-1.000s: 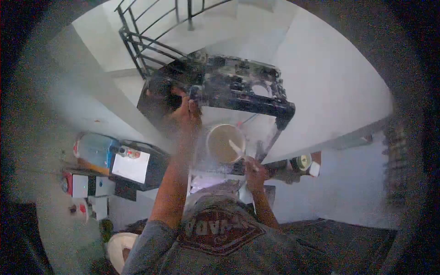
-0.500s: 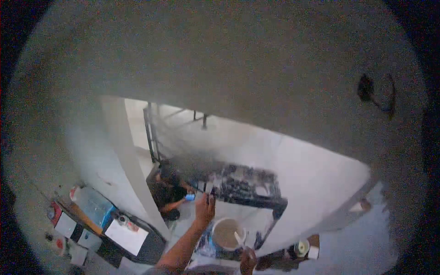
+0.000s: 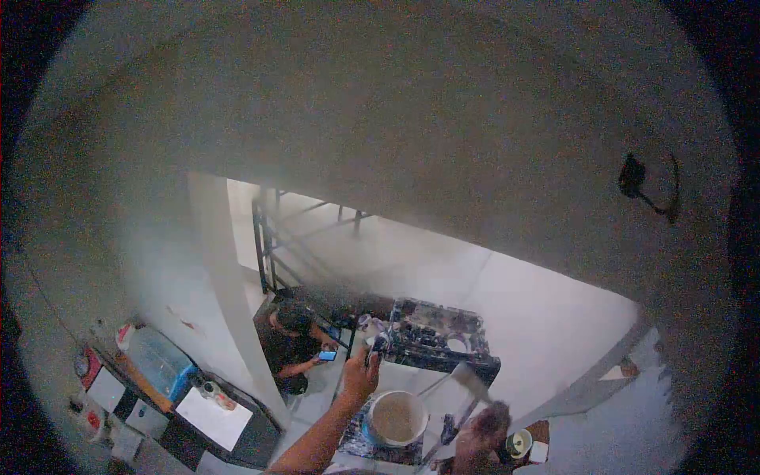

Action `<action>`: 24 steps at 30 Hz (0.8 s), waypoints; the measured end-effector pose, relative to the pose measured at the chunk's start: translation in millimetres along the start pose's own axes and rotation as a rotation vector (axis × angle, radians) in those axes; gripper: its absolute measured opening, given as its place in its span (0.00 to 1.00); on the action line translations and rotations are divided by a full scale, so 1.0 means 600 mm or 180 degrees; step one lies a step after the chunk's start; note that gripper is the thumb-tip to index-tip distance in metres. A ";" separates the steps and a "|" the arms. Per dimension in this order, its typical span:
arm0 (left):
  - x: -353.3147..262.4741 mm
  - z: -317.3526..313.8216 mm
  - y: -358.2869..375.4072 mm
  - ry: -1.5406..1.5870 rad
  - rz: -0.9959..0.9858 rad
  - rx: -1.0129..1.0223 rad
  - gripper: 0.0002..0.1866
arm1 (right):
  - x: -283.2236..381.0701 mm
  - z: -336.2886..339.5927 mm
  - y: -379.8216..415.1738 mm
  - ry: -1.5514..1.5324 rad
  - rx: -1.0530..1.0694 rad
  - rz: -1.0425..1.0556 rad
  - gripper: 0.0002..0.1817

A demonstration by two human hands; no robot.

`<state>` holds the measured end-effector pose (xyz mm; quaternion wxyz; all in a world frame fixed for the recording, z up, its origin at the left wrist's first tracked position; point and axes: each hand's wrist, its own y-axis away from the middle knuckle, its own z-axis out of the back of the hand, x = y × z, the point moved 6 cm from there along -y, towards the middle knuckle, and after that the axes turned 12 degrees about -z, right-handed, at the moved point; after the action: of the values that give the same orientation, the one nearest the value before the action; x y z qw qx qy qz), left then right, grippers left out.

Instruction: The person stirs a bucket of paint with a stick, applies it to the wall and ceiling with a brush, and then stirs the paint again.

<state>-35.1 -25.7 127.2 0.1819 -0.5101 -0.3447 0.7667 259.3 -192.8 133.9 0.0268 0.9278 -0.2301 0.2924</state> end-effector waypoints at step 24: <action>0.004 -0.003 0.004 0.0085 0.0189 0.0065 0.19 | 0.062 -0.652 -0.116 0.1963 0.1534 0.2317 0.19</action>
<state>-34.5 -25.4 123.4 0.1688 -0.5284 -0.3191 0.7684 109.7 -73.5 484.0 -0.2238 0.6389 -0.4448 0.5864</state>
